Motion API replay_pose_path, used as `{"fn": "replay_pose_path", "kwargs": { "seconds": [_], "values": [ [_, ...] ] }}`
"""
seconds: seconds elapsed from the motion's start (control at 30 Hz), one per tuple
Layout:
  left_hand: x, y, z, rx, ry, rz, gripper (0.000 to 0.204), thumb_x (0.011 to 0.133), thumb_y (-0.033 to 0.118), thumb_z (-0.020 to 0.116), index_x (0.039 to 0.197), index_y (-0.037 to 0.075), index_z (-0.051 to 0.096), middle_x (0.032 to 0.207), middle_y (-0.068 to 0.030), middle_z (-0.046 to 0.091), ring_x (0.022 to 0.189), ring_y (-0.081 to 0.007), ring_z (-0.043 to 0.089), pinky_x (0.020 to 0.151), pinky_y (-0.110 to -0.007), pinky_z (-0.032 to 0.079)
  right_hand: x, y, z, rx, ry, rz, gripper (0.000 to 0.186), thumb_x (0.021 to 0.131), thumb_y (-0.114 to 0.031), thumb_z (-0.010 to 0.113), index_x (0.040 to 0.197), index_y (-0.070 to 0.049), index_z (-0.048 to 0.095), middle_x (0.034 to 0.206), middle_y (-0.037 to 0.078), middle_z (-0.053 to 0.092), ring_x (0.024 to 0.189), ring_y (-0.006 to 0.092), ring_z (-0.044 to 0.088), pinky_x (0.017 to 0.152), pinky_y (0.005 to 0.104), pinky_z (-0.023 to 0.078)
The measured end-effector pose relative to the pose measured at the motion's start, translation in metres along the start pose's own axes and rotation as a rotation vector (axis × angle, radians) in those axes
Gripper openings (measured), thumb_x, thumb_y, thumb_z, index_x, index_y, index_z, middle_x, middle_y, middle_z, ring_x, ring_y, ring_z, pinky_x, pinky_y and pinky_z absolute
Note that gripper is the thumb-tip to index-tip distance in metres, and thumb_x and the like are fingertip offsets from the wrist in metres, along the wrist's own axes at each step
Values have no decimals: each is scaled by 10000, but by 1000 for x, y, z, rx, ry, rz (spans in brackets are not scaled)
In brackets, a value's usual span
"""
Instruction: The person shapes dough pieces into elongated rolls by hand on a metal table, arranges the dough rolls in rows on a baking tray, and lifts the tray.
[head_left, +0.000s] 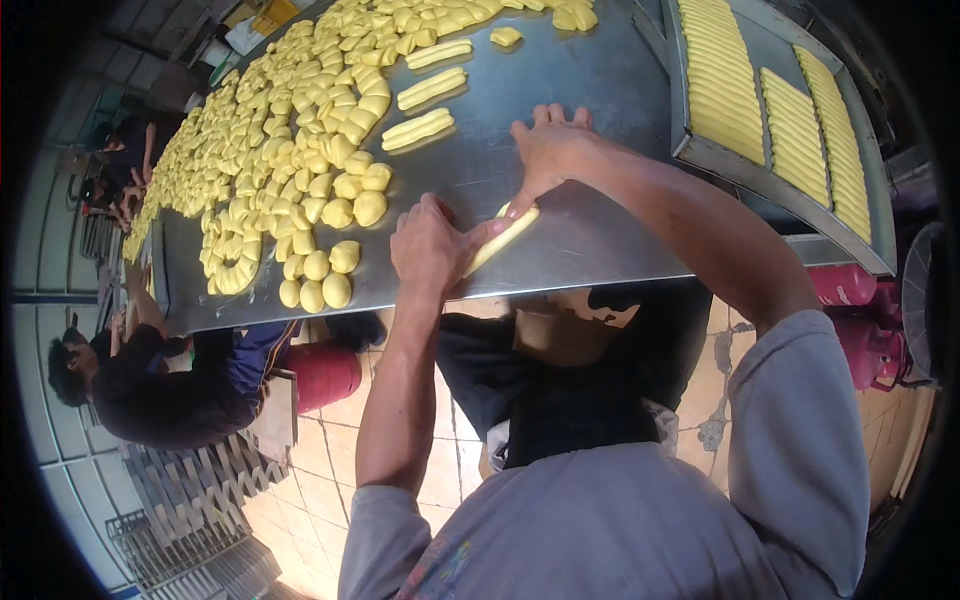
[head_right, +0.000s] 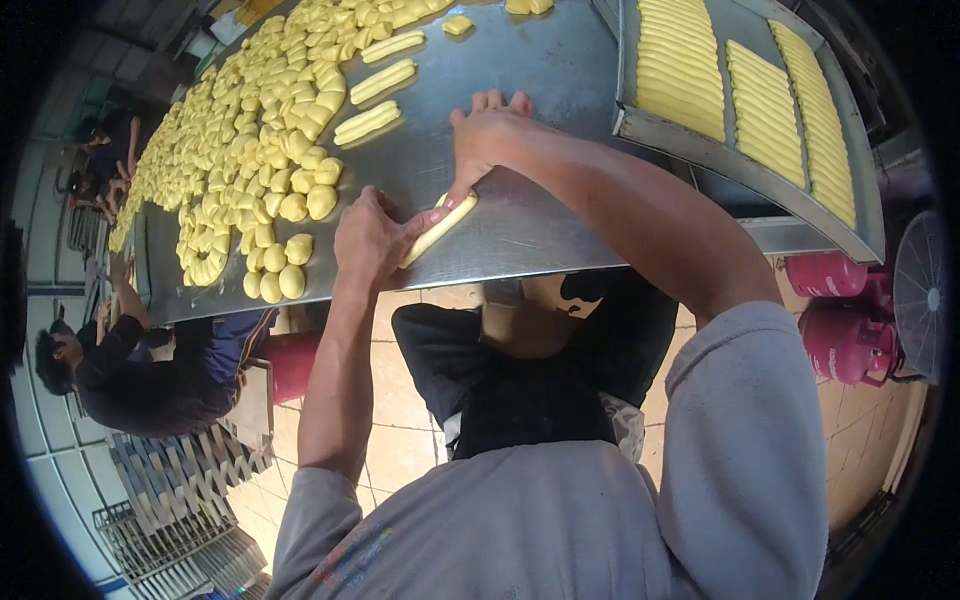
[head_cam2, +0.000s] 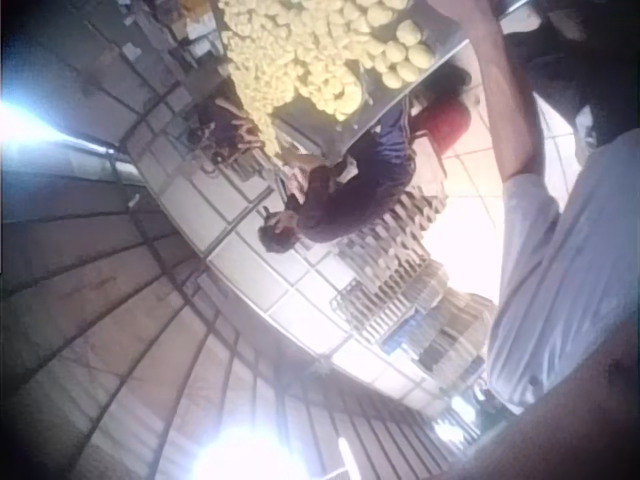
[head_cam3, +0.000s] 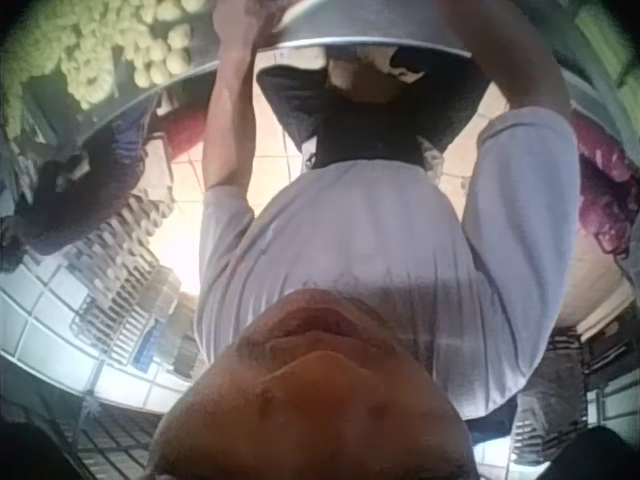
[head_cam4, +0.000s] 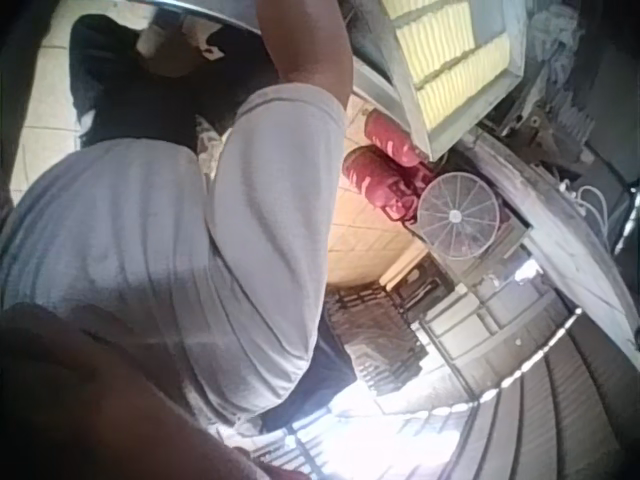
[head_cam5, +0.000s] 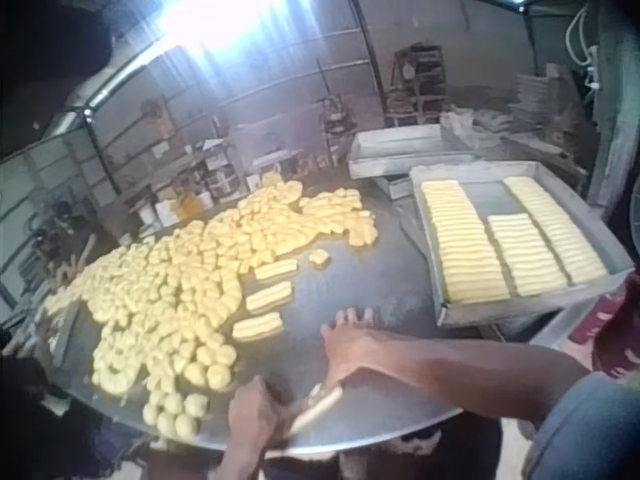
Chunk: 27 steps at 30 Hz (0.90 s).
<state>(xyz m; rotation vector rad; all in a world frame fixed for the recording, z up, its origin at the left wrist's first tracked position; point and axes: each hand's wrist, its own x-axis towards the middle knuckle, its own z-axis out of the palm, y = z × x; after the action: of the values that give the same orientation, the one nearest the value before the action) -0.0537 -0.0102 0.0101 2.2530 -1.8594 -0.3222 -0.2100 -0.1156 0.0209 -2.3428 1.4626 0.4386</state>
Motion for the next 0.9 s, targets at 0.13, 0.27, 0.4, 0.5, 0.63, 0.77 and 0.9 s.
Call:
{"fn": "replay_pose_path", "kwargs": {
  "seconds": [0.13,0.27,0.4,0.5,0.63,0.77,0.9],
  "values": [
    [-7,-24,6,-74,44,169,670,611,559,794,844,-32,581,786,-162,607,753,-298,601,671,-386,479,-2,28,2,112,-27,-139,1001,516,-671,759,1230,-53,427,1222,176,379,1232,341,297,954,554,272],
    [-24,-39,0,-172,10,152,544,648,442,817,806,-13,564,738,-123,565,685,-225,543,626,-354,455,-7,24,2,92,-86,-179,980,525,-667,757,1219,-55,435,1214,172,379,1239,335,285,955,554,263],
    [-14,-29,-10,-191,-82,6,500,678,449,788,779,6,581,733,-129,587,707,-271,562,644,-367,455,-4,8,-5,69,-68,-17,1033,524,-676,751,1266,-41,412,1270,188,373,1243,339,300,954,546,263],
    [-15,-51,5,-60,65,145,511,682,491,764,755,16,591,759,-140,611,732,-309,582,659,-392,458,2,6,-10,-18,-70,56,1088,516,-685,748,1304,-30,384,1319,209,356,1267,349,291,939,548,278],
    [-11,-56,3,-127,90,122,595,652,586,733,754,20,582,782,-143,627,739,-315,595,650,-410,459,12,2,-14,63,-104,12,1139,498,-694,752,1331,-30,350,1346,225,338,1302,355,263,916,563,300],
    [-8,-26,-10,14,-45,-11,686,607,674,709,770,20,581,766,-150,619,793,-320,606,702,-399,476,8,-28,0,-59,-89,-27,1146,488,-700,752,1329,-34,350,1335,220,343,1286,355,279,930,578,300],
    [-7,-41,-3,24,101,158,697,604,678,708,783,16,587,792,-156,631,813,-317,619,695,-398,480,7,-16,-7,13,-111,-66,1062,504,-684,756,1280,-55,394,1283,200,368,1263,360,296,925,564,310]
  ]
}}
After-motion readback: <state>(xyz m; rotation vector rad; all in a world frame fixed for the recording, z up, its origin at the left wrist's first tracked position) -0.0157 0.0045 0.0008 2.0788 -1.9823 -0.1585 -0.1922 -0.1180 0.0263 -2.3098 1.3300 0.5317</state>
